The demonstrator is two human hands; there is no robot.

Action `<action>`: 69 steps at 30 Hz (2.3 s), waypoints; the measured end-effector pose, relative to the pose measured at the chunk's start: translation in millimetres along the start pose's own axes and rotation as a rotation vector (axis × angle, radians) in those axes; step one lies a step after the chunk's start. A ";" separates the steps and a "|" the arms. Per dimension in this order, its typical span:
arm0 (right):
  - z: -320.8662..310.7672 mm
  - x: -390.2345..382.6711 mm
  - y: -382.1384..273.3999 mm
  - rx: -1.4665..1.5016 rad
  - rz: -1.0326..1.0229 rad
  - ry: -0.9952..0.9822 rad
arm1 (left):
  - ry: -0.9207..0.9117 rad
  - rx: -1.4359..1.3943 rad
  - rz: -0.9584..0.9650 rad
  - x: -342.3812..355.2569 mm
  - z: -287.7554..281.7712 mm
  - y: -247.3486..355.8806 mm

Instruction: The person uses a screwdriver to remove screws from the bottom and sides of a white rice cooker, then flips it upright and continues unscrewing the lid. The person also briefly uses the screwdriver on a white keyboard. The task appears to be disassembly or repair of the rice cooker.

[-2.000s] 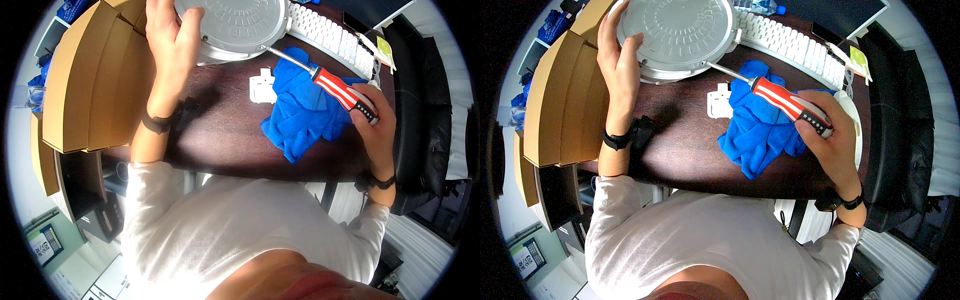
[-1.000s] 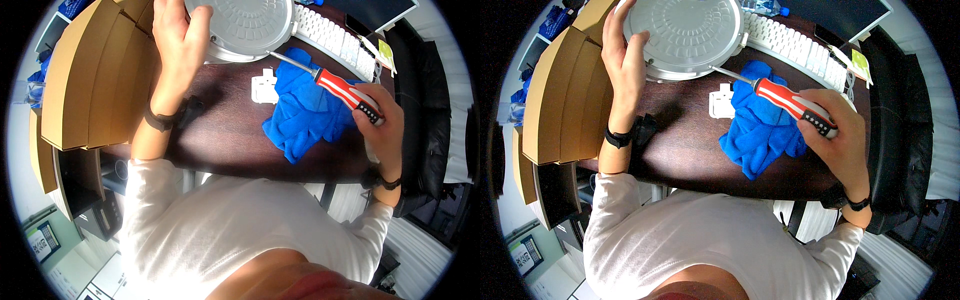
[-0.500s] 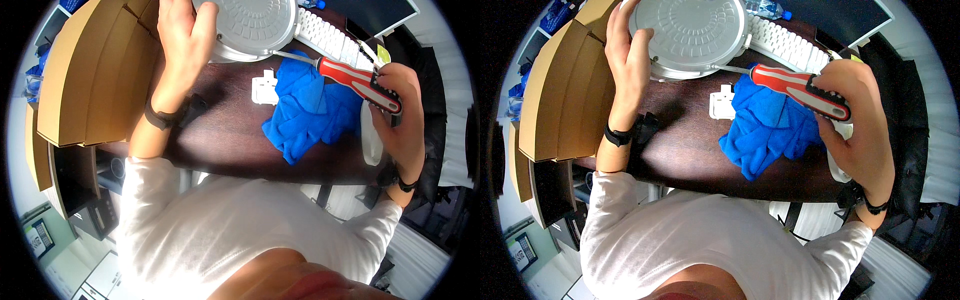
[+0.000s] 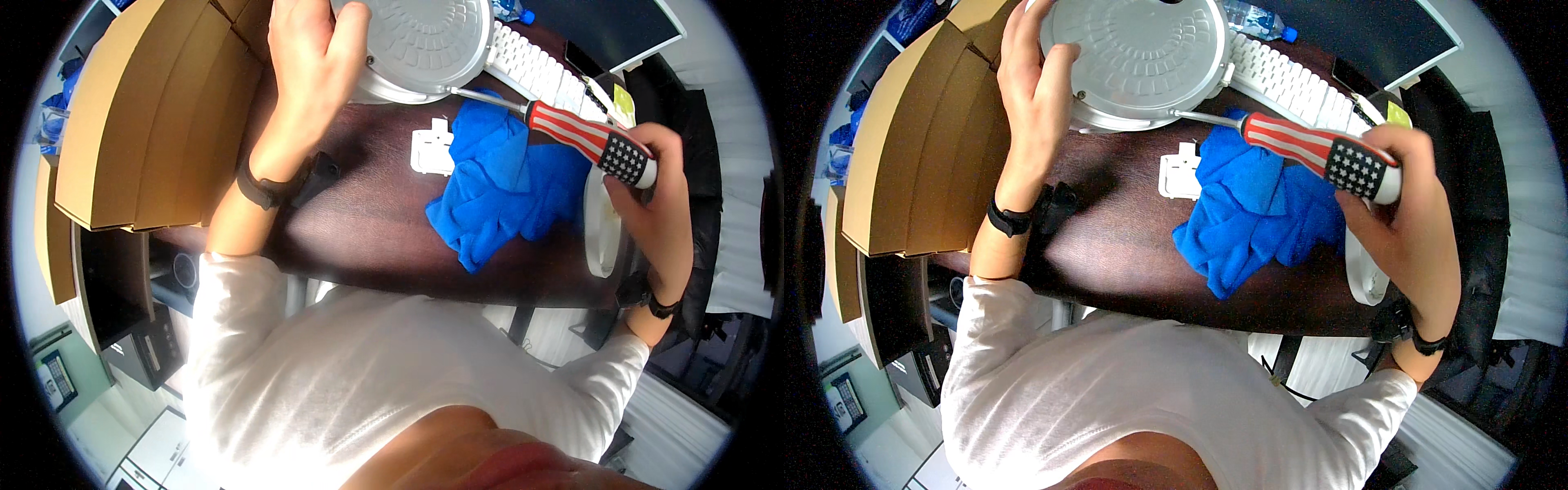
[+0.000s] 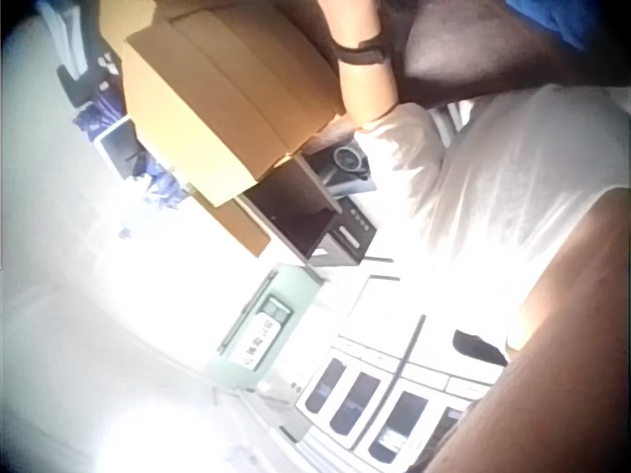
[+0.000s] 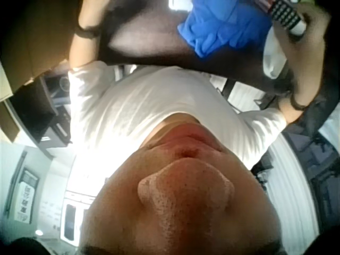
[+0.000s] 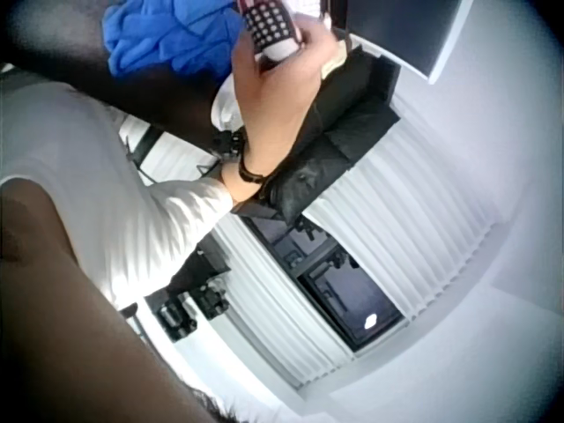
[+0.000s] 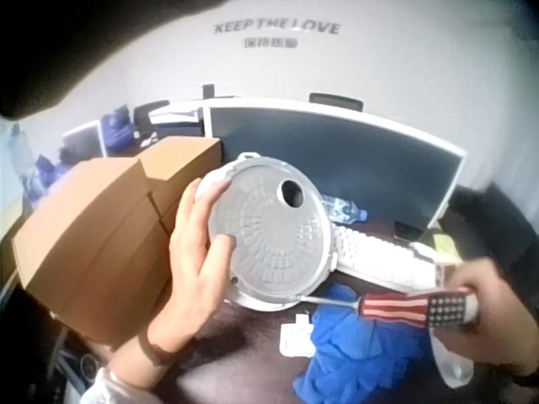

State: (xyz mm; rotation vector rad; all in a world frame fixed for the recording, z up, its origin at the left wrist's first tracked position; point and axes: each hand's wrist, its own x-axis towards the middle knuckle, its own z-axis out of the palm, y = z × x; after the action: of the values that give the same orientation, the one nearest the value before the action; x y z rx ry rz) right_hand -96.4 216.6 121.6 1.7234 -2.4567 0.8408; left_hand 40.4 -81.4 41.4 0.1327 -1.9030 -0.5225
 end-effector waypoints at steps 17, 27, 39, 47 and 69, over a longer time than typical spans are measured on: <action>1.8 -6.1 13.2 0.041 0.077 -0.053 | 0.001 -0.007 -0.009 2.0 0.4 10.7; 13.3 -14.1 8.1 0.067 0.135 0.083 | -0.006 0.180 -0.010 -4.8 2.6 11.7; -3.0 -1.0 14.4 0.336 0.539 -0.103 | -0.023 0.216 0.022 -8.6 7.2 15.3; 1.5 -5.4 19.0 0.040 0.139 -0.002 | -0.021 0.195 -0.032 -4.6 -0.7 8.6; 4.8 -15.4 24.9 0.205 0.327 0.002 | -0.023 0.195 -0.008 -7.8 8.2 17.9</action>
State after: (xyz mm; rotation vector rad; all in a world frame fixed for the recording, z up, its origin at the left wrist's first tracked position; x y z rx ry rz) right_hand -111.0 233.9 102.4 1.3842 -2.7825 1.1574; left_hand 38.7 -60.3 39.7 0.2626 -1.9739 -0.3448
